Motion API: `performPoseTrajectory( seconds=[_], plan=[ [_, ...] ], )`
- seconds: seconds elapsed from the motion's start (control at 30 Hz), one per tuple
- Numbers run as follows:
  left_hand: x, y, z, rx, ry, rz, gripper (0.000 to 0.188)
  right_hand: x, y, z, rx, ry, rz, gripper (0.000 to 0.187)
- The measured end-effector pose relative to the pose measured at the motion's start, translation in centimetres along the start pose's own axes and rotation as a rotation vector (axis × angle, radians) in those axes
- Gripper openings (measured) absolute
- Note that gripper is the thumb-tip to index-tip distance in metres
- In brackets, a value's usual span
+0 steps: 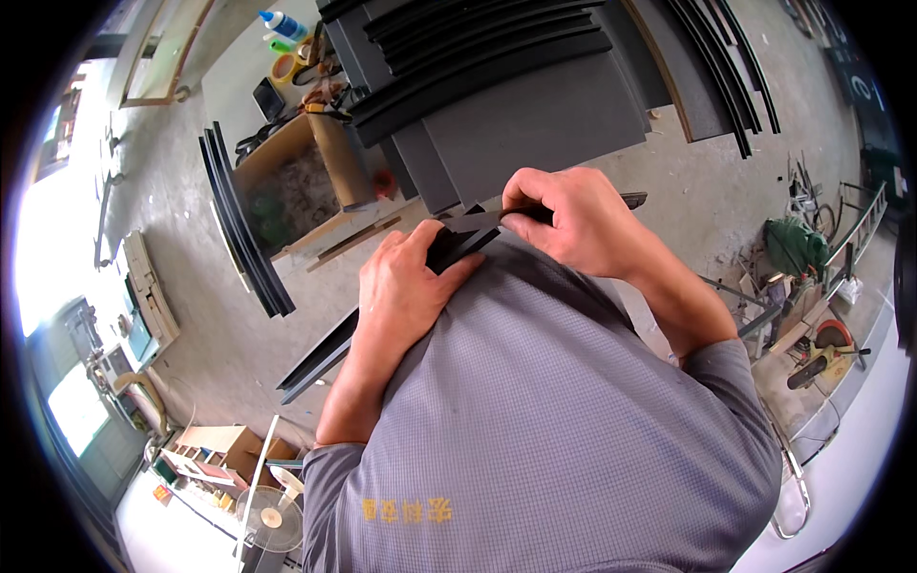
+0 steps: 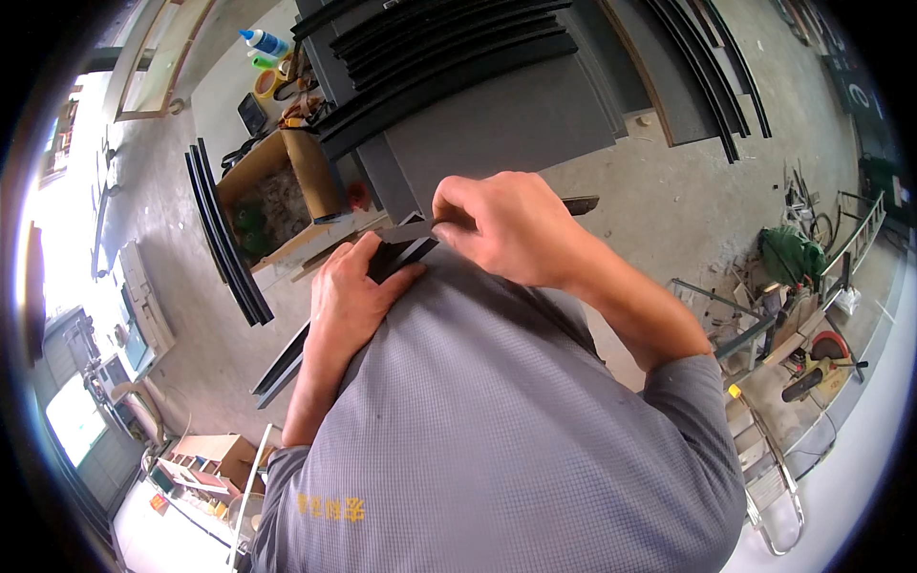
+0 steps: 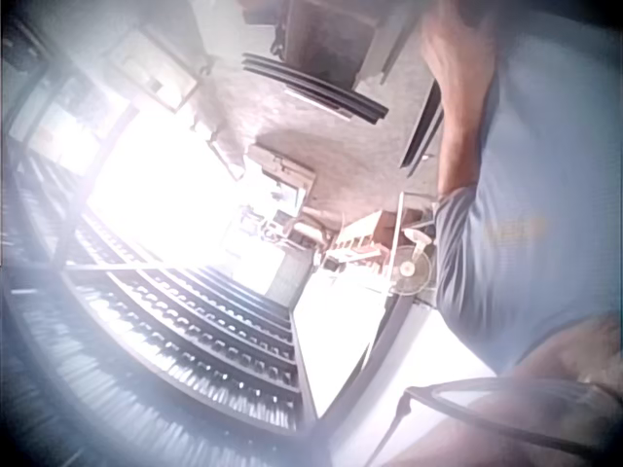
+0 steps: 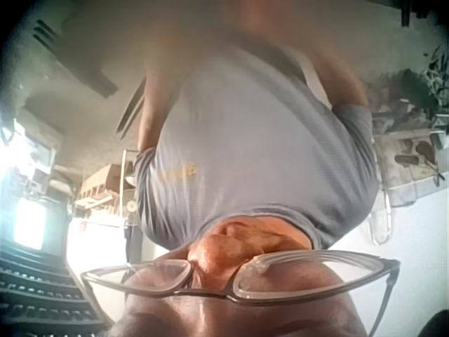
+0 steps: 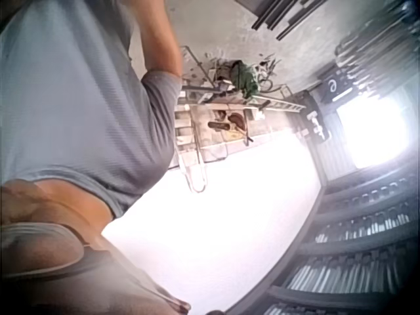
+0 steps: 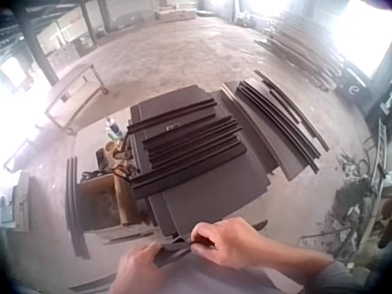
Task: The person uses a handheld blade to scrape and deburr the edges of black metal profile segments, handling them individually from a stack.
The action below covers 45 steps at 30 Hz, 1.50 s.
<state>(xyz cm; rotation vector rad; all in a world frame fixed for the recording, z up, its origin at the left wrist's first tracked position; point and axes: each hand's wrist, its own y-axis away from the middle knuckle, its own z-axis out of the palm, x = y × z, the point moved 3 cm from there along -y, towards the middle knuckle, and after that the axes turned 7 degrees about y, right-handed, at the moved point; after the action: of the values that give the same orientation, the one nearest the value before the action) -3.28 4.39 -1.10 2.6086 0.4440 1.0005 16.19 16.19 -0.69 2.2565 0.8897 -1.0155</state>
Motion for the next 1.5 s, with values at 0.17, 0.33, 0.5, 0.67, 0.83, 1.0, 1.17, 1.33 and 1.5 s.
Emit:
performPoseTrajectory(
  seconds=[0.17,0.33,0.5,0.67,0.83,1.0,1.17,1.33,1.5],
  plan=[
    [-0.1,-0.1,0.2,0.051,0.004,0.040,0.047,0.4,-0.2,-0.3,0.070,0.165,0.011,0.015],
    [0.4,-0.3,-0.2,-0.028,-0.018,-0.020,0.050,0.3,-0.2,-0.2,0.056,0.161,-0.073,0.013],
    [0.0,-0.3,0.0,-0.023,-0.018,0.001,0.054,0.5,-0.2,-0.3,0.043,0.127,-0.047,0.013],
    [-0.3,-0.5,0.2,-0.060,0.065,-0.005,0.051,2.1,-0.7,0.2,0.134,0.078,0.003,0.012],
    [-1.9,-2.3,0.1,-0.286,0.322,-0.174,0.052,1.7,-0.4,0.6,0.189,-0.058,-0.153,0.013],
    [-3.2,-2.7,0.4,-0.341,0.399,-0.170,0.052,1.8,-1.0,1.7,0.174,-0.043,-0.176,0.014],
    [-3.3,-2.4,0.7,-0.308,0.415,-0.128,0.051,1.8,-1.0,1.7,0.253,-0.074,-0.174,0.015],
    [-2.7,-2.4,0.4,-0.280,0.375,-0.099,0.051,2.3,-1.1,2.0,0.165,-0.272,-0.037,0.013],
    [-1.9,-1.7,0.6,-0.126,0.320,-0.060,0.053,2.7,-1.0,2.8,0.000,-0.509,0.110,0.009]
  ],
)
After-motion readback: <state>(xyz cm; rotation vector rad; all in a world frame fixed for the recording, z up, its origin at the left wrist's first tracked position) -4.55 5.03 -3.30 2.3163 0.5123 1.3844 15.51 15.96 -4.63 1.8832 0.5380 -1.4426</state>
